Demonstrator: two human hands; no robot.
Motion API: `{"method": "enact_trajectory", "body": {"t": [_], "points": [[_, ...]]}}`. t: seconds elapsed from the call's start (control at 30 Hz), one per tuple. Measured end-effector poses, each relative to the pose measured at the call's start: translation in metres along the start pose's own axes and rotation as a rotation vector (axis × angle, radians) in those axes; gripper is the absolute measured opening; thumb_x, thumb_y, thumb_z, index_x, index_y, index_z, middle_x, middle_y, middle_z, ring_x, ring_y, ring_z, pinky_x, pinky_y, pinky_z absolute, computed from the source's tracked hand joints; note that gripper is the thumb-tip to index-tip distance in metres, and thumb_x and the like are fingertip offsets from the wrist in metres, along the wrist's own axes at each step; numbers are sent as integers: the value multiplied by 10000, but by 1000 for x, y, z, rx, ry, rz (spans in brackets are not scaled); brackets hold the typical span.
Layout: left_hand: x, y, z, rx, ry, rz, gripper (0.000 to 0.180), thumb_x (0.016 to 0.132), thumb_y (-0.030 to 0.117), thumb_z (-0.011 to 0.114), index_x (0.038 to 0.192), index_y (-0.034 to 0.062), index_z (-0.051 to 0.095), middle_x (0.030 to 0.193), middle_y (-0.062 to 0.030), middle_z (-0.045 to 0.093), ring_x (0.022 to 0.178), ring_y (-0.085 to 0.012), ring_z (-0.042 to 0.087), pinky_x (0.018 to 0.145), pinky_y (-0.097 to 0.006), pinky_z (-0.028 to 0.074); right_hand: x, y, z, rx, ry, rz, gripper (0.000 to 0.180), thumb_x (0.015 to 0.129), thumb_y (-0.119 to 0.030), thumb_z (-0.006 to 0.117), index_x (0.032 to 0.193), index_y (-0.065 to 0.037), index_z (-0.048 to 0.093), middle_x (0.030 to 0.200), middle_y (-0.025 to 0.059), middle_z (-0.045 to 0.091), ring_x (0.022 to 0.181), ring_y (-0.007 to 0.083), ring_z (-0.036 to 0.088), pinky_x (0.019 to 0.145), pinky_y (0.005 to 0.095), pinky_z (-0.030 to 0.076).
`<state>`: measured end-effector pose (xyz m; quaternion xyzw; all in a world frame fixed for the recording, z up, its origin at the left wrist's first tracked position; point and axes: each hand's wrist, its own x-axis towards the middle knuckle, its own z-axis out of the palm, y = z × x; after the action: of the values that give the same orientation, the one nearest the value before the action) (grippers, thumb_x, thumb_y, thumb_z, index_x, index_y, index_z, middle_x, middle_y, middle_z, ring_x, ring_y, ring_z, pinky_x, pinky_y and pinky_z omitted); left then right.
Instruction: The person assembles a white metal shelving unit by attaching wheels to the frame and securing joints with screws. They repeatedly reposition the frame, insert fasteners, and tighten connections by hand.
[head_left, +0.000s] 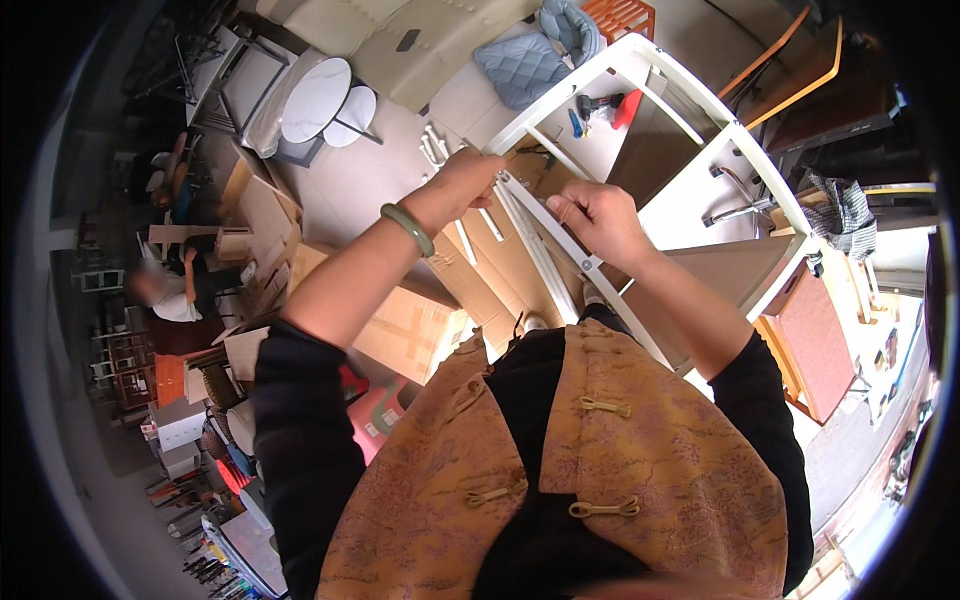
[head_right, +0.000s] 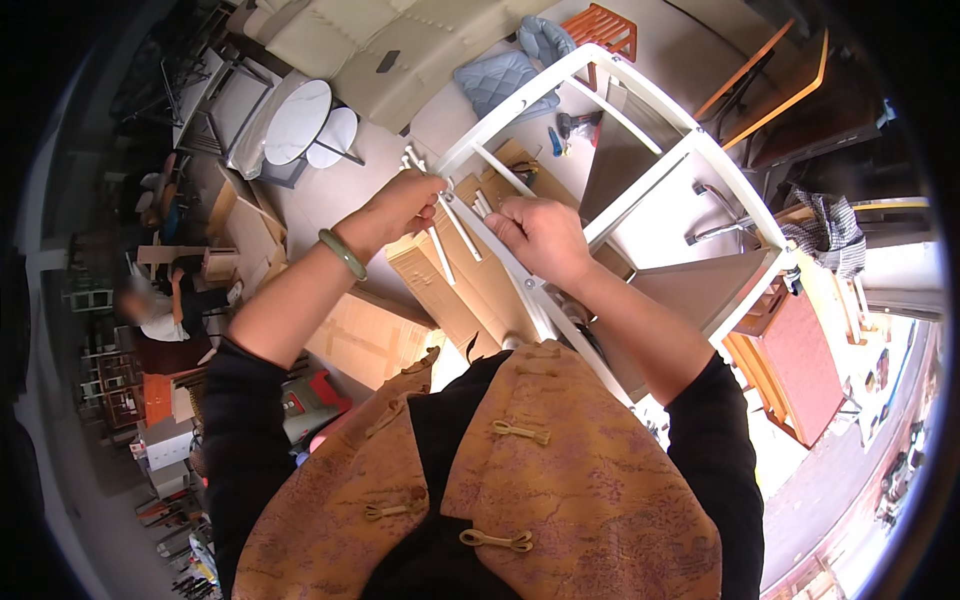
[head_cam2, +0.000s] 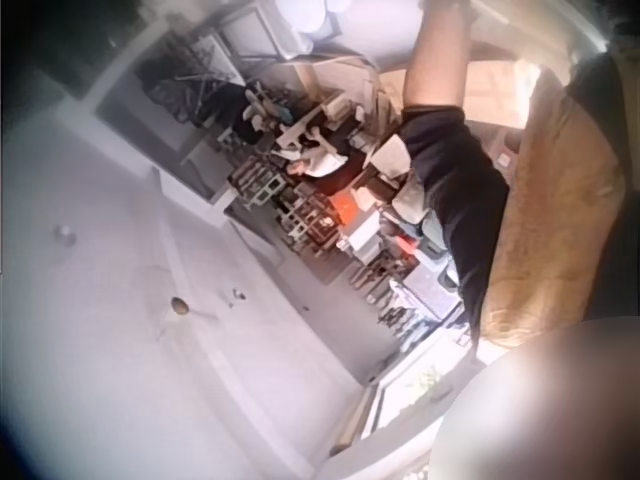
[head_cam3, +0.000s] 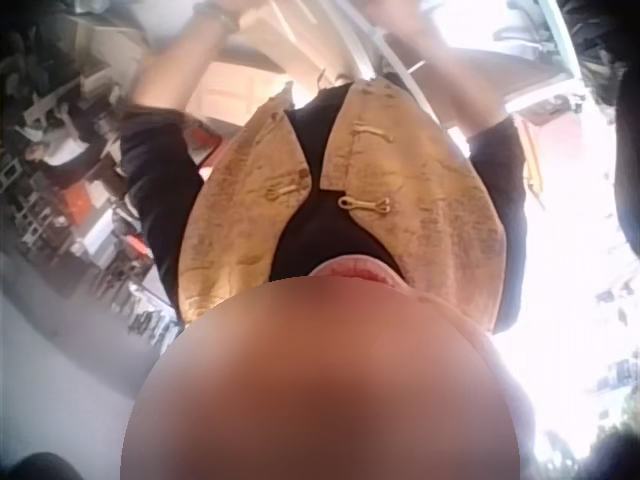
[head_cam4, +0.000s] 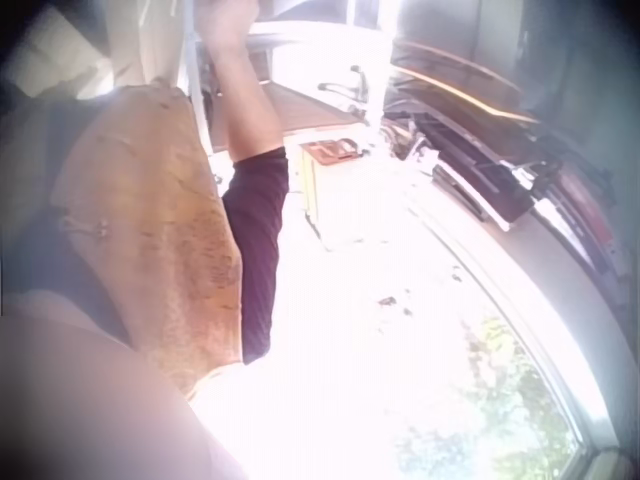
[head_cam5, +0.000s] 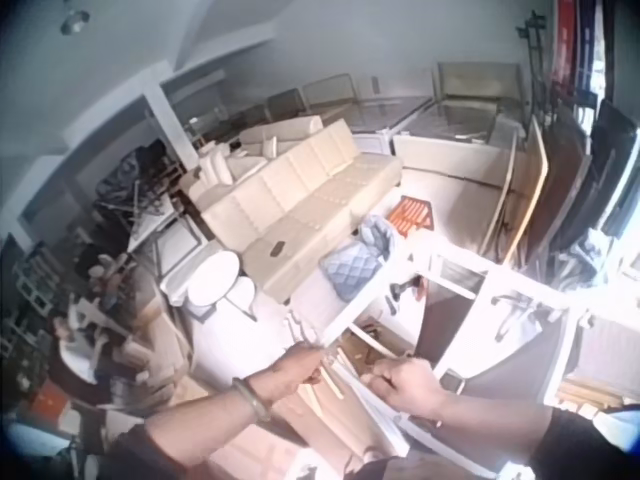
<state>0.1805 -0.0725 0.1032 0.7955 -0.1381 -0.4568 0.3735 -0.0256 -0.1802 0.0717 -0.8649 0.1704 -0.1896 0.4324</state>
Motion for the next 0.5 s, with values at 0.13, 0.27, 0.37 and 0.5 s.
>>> {"method": "enact_trajectory", "body": {"t": [0.13,0.27,0.37,0.5], "points": [[11,17,-14,427,-193,178,263,853,230,554,836,-32,566,656,-65,538,546,-149,518,494,-288,444,4,-7,1,95,87,-78,188,905,-144,639,1064,-46,625,993,166,636,867,367,626,751,417,508],[23,9,-16,386,-217,264,340,890,294,600,862,-45,596,669,-61,548,550,-151,504,489,-306,431,52,-17,2,-120,82,-511,357,899,-110,617,1249,-64,560,1272,156,564,1186,352,528,985,414,455],[25,-16,-15,190,-268,335,329,957,353,628,997,27,614,749,2,545,603,-93,473,524,-234,400,103,-17,3,-335,-263,-633,326,899,-184,633,1203,-71,598,1306,108,560,1184,326,538,991,406,467],[-7,-67,13,-86,241,633,275,912,265,702,949,18,589,792,-9,593,684,-92,533,603,-256,463,139,-16,5,-574,-535,-852,331,865,-279,668,1120,-71,641,1269,76,578,1160,294,552,975,391,483]]}}
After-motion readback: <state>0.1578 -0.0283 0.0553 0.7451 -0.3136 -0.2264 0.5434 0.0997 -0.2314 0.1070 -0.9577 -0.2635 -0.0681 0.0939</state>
